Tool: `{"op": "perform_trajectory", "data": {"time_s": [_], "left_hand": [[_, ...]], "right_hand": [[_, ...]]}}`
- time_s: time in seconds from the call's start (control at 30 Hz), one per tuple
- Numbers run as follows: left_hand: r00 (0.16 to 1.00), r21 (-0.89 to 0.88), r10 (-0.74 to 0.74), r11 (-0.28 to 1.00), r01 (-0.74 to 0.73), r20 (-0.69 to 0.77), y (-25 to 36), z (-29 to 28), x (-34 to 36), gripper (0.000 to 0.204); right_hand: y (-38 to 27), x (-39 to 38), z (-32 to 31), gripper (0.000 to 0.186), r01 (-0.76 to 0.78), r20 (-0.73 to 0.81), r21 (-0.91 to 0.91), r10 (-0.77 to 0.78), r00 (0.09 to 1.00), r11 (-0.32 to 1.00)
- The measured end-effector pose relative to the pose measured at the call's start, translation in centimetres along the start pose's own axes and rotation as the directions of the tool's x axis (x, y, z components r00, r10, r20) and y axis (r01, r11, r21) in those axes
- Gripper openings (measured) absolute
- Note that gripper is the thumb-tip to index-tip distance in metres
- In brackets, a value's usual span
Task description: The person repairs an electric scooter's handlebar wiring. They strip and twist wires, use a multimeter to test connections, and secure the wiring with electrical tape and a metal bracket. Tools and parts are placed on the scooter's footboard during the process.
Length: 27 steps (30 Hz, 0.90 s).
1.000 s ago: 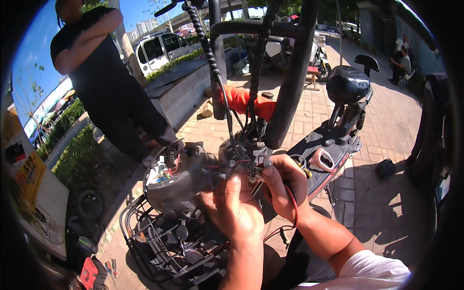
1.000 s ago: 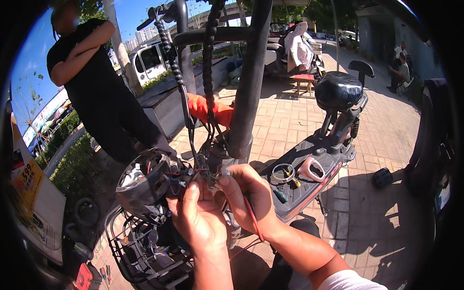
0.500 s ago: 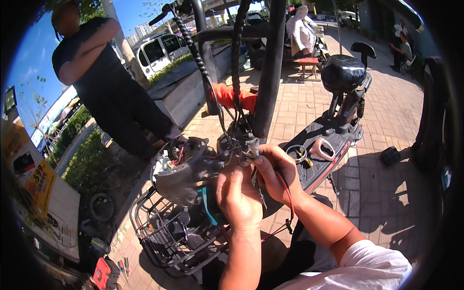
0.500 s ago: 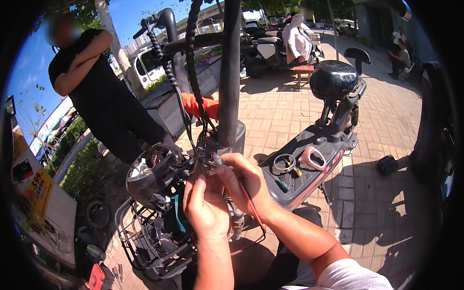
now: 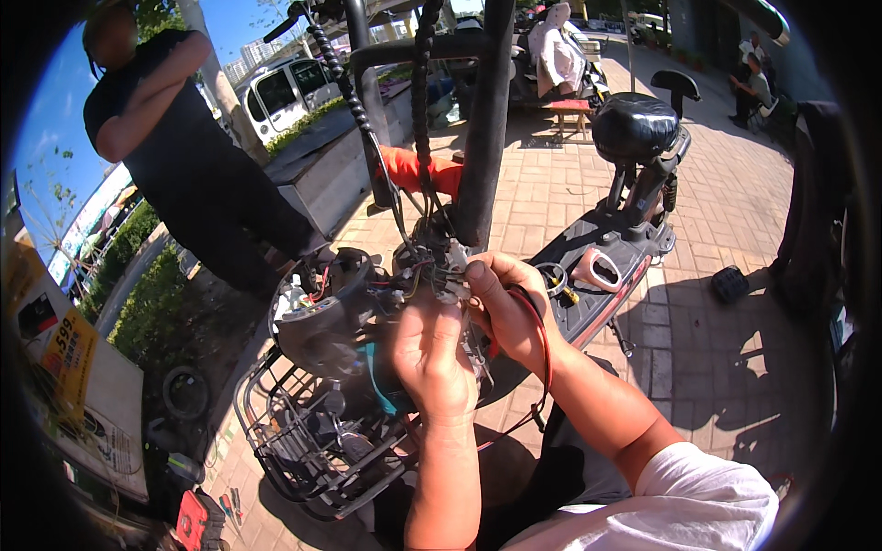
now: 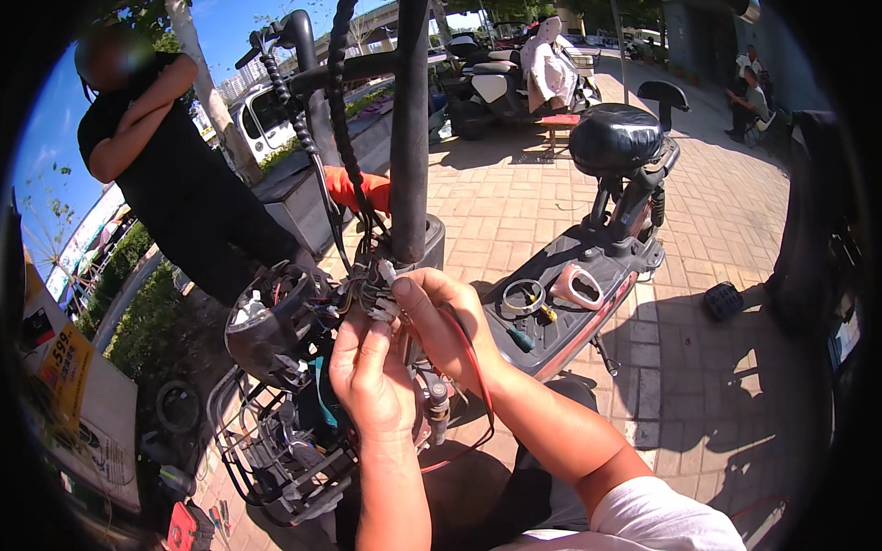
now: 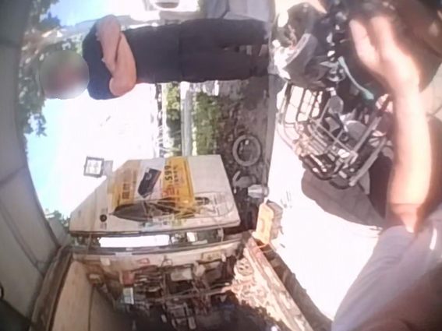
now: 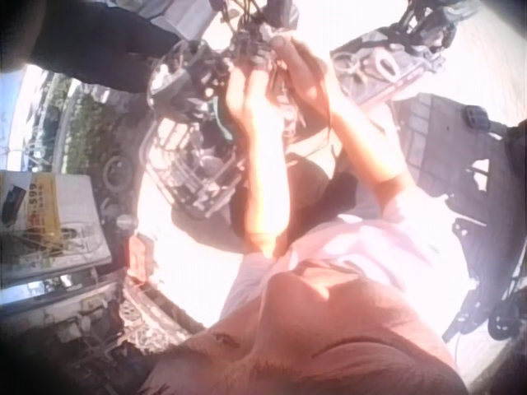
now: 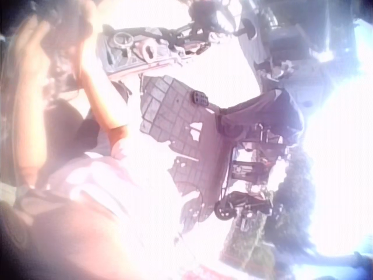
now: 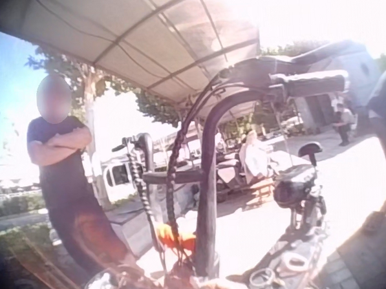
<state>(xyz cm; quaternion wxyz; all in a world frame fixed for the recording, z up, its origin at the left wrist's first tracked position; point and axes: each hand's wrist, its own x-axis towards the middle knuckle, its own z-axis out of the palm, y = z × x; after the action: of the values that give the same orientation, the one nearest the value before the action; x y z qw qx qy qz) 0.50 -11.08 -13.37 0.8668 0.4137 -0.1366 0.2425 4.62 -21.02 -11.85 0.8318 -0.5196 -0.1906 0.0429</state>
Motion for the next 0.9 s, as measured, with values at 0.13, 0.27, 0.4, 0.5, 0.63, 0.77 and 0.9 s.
{"op": "perform_trajectory", "data": {"time_s": [0.13,0.27,0.4,0.5,0.63,0.77,0.9], "left_hand": [[0.999,0.085,0.043,0.996,-0.042,-0.013,-0.3,-0.4,-0.2,0.025],[0.998,0.088,0.064,0.994,-0.061,-0.027,-0.5,-0.4,-0.6,0.018],[0.998,0.084,0.061,0.995,-0.06,-0.015,0.4,0.2,-0.5,0.015],[0.999,0.051,0.045,0.998,-0.044,-0.021,0.4,0.1,-0.3,0.015],[0.998,0.002,0.057,0.998,-0.057,-0.028,-0.3,-0.4,-0.4,0.013],[0.996,-0.036,0.077,0.996,-0.079,-0.048,-0.6,0.0,-0.4,0.013],[0.992,-0.058,0.074,0.995,-0.08,-0.1,-0.7,0.1,-0.3,0.014]], "right_hand": [[-0.2,0.1,0.6,0.025,0.005,0.001,0.074,-0.005,1.0,0.997],[0.0,0.3,0.4,0.027,0.046,0.026,0.101,-0.049,0.998,0.994],[0.1,0.3,-0.3,0.027,-0.002,0.109,0.162,-0.016,0.994,0.987],[0.1,-0.1,-0.3,0.029,0.03,0.172,0.195,-0.065,0.983,0.98],[-0.4,-0.5,-0.6,0.033,0.063,0.214,0.111,-0.086,0.973,0.992],[-0.5,-0.5,-0.4,0.025,0.016,0.078,-0.032,-0.013,0.997,0.999],[-0.2,-0.1,0.0,0.018,-0.043,-0.02,0.068,0.044,0.999,0.997]]}}
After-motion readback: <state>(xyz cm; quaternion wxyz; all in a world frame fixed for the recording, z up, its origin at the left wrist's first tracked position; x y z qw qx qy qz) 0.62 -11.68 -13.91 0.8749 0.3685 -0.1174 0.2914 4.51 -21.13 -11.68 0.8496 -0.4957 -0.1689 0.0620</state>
